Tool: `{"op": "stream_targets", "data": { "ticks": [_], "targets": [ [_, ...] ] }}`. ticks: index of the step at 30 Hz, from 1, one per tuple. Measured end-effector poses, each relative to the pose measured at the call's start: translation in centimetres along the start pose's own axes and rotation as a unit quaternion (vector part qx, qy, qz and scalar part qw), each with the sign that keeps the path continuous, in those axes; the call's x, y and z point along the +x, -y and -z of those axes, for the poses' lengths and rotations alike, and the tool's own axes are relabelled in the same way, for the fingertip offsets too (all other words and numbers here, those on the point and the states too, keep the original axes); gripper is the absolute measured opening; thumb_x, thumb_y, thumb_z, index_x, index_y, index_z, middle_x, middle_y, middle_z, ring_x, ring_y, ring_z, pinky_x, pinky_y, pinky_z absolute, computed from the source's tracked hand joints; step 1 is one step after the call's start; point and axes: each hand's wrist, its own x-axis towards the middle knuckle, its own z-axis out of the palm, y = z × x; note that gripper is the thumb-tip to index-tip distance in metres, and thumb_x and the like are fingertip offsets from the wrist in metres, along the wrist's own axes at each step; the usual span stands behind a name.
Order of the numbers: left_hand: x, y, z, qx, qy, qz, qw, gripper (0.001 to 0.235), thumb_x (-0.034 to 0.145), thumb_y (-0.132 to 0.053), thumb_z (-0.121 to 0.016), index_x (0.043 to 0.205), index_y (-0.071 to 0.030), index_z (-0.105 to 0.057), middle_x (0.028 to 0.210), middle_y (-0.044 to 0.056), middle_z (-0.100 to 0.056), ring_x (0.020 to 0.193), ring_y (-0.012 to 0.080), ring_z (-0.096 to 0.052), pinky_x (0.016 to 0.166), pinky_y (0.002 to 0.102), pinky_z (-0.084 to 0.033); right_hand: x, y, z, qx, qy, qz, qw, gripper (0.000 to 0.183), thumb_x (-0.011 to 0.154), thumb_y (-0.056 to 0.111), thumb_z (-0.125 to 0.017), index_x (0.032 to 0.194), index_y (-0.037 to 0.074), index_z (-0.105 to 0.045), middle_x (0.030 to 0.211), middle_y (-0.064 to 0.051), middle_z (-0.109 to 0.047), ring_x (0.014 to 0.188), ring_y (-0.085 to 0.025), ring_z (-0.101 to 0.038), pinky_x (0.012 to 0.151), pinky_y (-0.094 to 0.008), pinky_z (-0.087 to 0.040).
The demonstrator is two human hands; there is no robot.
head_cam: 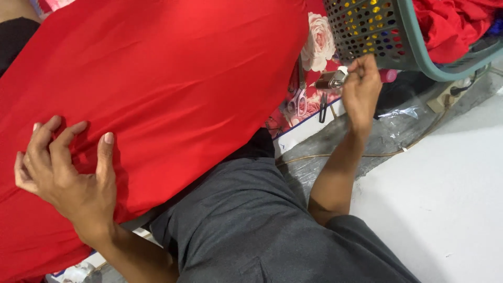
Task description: The person cleans a red motorcycle seat cover using a green sponge and a yellow sponge. They wipe the surface thoroughly, then remove the red cover to reveal a black seat underneath. The person then folds the red cover and places it on the black seat.
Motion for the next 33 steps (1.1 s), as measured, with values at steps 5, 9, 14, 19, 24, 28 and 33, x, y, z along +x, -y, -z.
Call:
{"op": "stream_targets", "data": {
  "ticks": [5,9,14,19,24,28,33],
  "targets": [
    [-0.3,-0.3,0.2,0.002,0.001,-0.004,1.000,0.037,0.116,-0.026,-0.088,0.129,0.007,-0.075,0.148,0.020,-0.061,0.145,0.0454,-0.052,0.119,0.064,-0.019,0.1,-2.6,-1.3,-0.150,0.049,-0.227,0.961,0.059,0.089,0.057,-0.061,0.109,0.002,-0.068,0.103,-0.018,-0.072,0.092,-0.034,-0.069,0.088,-0.047,-0.053],
    [-0.3,-0.3,0.0,0.001,0.006,-0.009,1.000,0.036,0.120,-0.024,-0.088,0.131,0.009,-0.076,0.151,0.023,-0.061,0.146,0.0460,-0.051,0.120,0.063,-0.018,0.5,-2.8,-4.9,-0.192,0.043,-0.288,0.937,0.066,0.086,0.062,-0.081,0.112,0.003,-0.069,0.084,-0.008,-0.077,0.076,-0.025,-0.076,0.075,-0.043,-0.060],
    [-0.6,0.1,-0.2,-0.009,0.008,-0.015,1.000,0.035,0.120,-0.020,-0.089,0.131,0.010,-0.074,0.153,0.026,-0.061,0.146,0.0494,-0.053,0.120,0.063,-0.016,0.5,-9.2,-5.9,-0.145,-0.069,-0.211,0.964,0.044,0.078,0.046,-0.083,0.090,0.004,-0.077,0.080,-0.013,-0.075,0.069,-0.032,-0.070,0.066,-0.043,-0.057],
    [-0.8,0.2,-0.1,-0.004,0.018,-0.001,1.000,0.034,0.119,-0.017,-0.090,0.131,0.010,-0.074,0.155,0.027,-0.062,0.150,0.0496,-0.052,0.123,0.063,-0.015,0.7,-11.4,-0.7,-0.088,-0.099,-0.238,0.962,0.045,0.070,0.047,-0.091,0.081,0.006,-0.081,0.067,-0.008,-0.074,0.052,-0.019,-0.063,0.058,-0.032,-0.056],
    [-1.0,0.7,-0.4,0.008,0.010,-0.024,1.000,0.035,0.122,-0.019,-0.090,0.133,0.011,-0.074,0.152,0.030,-0.063,0.147,0.0513,-0.057,0.123,0.061,-0.016,2.0,-17.2,2.2,-0.151,-0.229,-0.247,0.929,0.029,0.068,0.033,-0.089,0.070,0.008,-0.074,0.071,-0.009,-0.076,0.059,-0.035,-0.068,0.063,-0.045,-0.058],
    [-0.9,0.2,-0.3,0.005,0.009,-0.010,1.000,0.037,0.121,-0.021,-0.090,0.133,0.010,-0.075,0.155,0.027,-0.061,0.148,0.0513,-0.052,0.118,0.066,-0.018,2.5,-19.0,1.8,-0.165,-0.219,-0.254,0.928,0.040,0.068,0.043,-0.090,0.064,0.009,-0.069,0.064,-0.008,-0.071,0.051,-0.032,-0.060,0.057,-0.044,-0.055],
    [-1.0,1.0,-0.7,0.010,0.015,-0.015,1.000,0.039,0.123,-0.025,-0.089,0.133,0.010,-0.075,0.155,0.026,-0.062,0.148,0.0511,-0.052,0.119,0.068,-0.015,3.1,-19.8,0.7,-0.153,-0.214,-0.307,0.915,0.026,0.070,0.028,-0.089,0.064,0.008,-0.073,0.059,-0.005,-0.068,0.045,-0.022,-0.052,0.051,-0.040,-0.053]
  ]
}}
